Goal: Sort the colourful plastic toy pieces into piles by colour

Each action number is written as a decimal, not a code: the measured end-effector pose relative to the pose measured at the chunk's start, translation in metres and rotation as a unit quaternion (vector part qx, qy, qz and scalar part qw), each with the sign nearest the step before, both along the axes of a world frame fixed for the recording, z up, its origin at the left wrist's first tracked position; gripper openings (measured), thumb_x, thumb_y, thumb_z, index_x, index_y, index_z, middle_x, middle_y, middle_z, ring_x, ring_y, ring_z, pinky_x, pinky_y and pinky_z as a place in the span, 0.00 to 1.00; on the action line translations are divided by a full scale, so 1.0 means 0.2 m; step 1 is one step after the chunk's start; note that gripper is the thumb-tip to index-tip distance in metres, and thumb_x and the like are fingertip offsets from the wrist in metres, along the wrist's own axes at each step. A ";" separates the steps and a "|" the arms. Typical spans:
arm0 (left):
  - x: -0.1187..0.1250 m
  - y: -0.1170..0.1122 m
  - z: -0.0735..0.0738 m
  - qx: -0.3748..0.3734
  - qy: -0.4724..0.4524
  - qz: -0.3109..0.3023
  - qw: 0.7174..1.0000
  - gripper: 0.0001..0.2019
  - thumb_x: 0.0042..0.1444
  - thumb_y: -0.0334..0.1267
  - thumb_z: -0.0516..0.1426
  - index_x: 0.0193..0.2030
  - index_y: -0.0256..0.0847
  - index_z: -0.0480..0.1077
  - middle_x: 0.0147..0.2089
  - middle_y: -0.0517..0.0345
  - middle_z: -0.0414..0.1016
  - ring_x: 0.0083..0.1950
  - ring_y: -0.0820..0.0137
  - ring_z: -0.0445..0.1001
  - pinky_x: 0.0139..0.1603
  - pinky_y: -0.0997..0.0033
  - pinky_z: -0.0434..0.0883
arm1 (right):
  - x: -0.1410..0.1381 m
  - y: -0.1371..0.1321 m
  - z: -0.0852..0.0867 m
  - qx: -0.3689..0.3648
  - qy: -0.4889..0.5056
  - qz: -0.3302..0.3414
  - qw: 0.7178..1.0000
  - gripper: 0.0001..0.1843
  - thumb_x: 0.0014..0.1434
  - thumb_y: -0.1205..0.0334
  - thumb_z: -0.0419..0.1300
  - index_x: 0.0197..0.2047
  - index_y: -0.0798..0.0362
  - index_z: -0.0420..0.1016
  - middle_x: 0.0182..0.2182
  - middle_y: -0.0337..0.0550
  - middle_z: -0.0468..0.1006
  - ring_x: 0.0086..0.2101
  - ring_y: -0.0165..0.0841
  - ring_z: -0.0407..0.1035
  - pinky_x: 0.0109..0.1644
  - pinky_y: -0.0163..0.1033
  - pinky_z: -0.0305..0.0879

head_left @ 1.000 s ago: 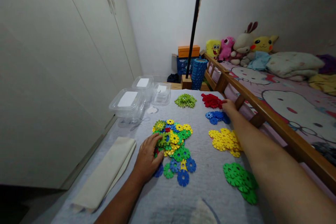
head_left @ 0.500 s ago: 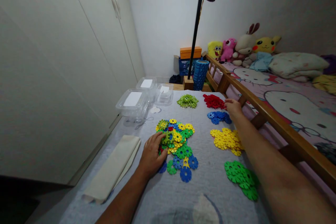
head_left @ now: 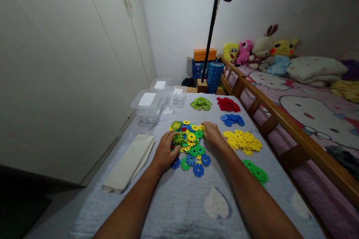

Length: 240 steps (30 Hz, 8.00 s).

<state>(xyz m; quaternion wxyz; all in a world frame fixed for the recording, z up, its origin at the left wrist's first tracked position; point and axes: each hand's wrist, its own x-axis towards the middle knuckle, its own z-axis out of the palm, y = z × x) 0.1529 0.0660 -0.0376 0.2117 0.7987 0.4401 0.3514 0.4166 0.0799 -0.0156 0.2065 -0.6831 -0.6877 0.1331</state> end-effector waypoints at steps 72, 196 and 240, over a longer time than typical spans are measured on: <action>0.02 0.03 0.04 -0.014 0.001 -0.014 1.000 0.19 0.56 0.38 0.58 0.54 0.41 0.69 0.56 0.47 0.73 0.60 0.57 0.71 0.65 0.50 0.68 | -0.14 -0.35 -0.06 0.182 -0.023 0.059 0.981 0.12 0.68 0.63 0.52 0.39 0.49 0.77 0.40 0.47 0.80 0.45 0.42 0.66 0.52 0.46 0.59; -0.02 0.07 0.00 -0.068 -0.037 0.062 0.995 0.18 0.56 0.40 0.56 0.53 0.40 0.71 0.55 0.47 0.74 0.55 0.59 0.75 0.60 0.54 0.72 | 0.29 -0.80 0.11 0.082 -0.010 -0.028 0.996 0.10 0.60 0.66 0.58 0.42 0.51 0.80 0.42 0.47 0.78 0.46 0.41 0.69 0.55 0.47 0.61; -0.01 0.09 0.00 -0.059 -0.074 0.089 0.992 0.14 0.57 0.40 0.55 0.50 0.42 0.72 0.51 0.50 0.77 0.56 0.59 0.74 0.61 0.54 0.70 | 0.30 0.56 0.05 0.109 0.080 -0.209 0.969 0.06 0.51 0.59 0.64 0.29 0.51 0.72 0.34 0.43 0.78 0.41 0.37 0.71 0.47 0.38 0.63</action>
